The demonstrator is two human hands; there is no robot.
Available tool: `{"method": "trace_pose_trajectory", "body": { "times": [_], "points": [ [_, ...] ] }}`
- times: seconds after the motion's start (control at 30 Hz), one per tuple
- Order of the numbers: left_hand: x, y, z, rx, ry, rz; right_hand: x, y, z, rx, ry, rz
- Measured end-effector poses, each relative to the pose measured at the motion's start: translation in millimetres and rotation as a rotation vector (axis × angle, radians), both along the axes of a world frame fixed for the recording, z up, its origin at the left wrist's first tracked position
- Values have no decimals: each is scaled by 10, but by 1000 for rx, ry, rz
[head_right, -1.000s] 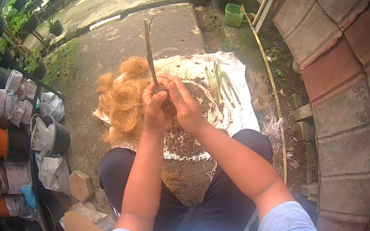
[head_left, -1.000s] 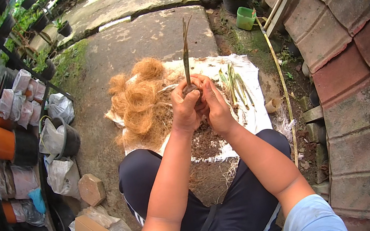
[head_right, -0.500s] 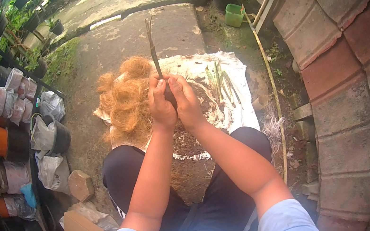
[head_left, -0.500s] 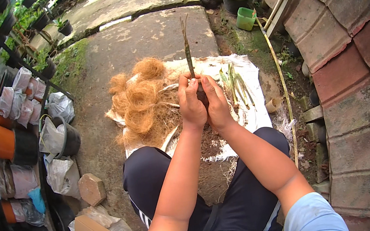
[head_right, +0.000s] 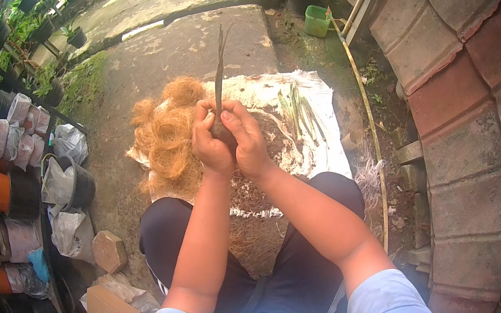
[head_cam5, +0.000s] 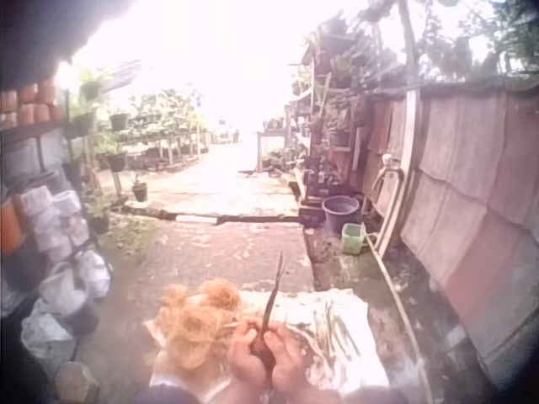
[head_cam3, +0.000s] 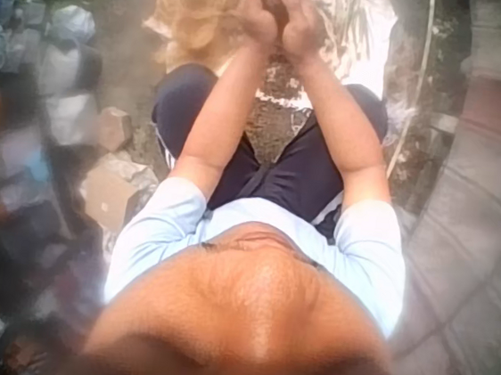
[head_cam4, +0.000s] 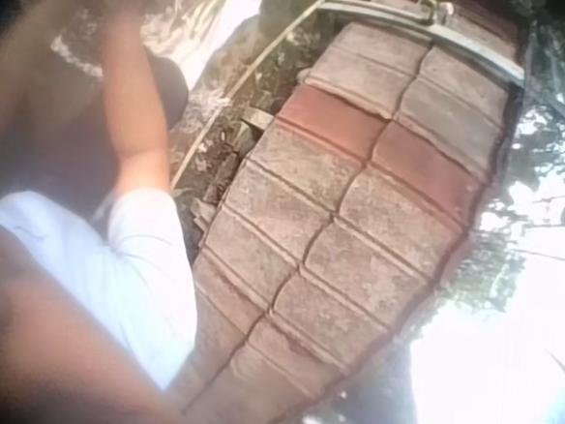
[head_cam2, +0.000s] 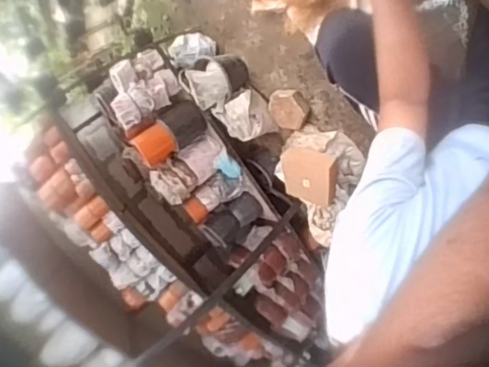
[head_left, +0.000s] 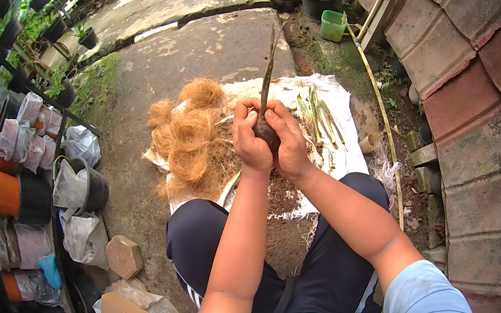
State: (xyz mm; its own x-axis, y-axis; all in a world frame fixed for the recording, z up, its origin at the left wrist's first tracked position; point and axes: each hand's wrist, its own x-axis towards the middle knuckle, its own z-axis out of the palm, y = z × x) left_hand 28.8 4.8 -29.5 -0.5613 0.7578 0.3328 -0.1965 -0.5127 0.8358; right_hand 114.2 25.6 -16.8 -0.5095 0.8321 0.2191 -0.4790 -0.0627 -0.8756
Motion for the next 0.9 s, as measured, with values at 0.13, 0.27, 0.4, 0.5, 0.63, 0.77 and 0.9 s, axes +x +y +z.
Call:
{"method": "trace_pose_trajectory", "body": {
  "times": [0.13,0.27,0.4,0.5,0.63,0.77,0.9],
  "points": [
    [-61,13,1,70,-171,-149,13,21,19,-69,75,96],
    [-19,-46,248,23,-326,-243,90,35,116,-215,106,240],
    [-188,-134,218,22,-379,-445,165,118,227,-212,11,382],
    [-233,-168,234,73,-427,-624,244,171,243,-207,-46,432],
    [-156,-203,315,-46,-382,-533,272,105,269,-228,-21,414],
    [-171,-154,224,-46,-345,-482,199,136,80,-59,-59,329],
    [-117,-152,269,-111,-414,-396,152,119,105,-10,-80,273]
  ]
}}
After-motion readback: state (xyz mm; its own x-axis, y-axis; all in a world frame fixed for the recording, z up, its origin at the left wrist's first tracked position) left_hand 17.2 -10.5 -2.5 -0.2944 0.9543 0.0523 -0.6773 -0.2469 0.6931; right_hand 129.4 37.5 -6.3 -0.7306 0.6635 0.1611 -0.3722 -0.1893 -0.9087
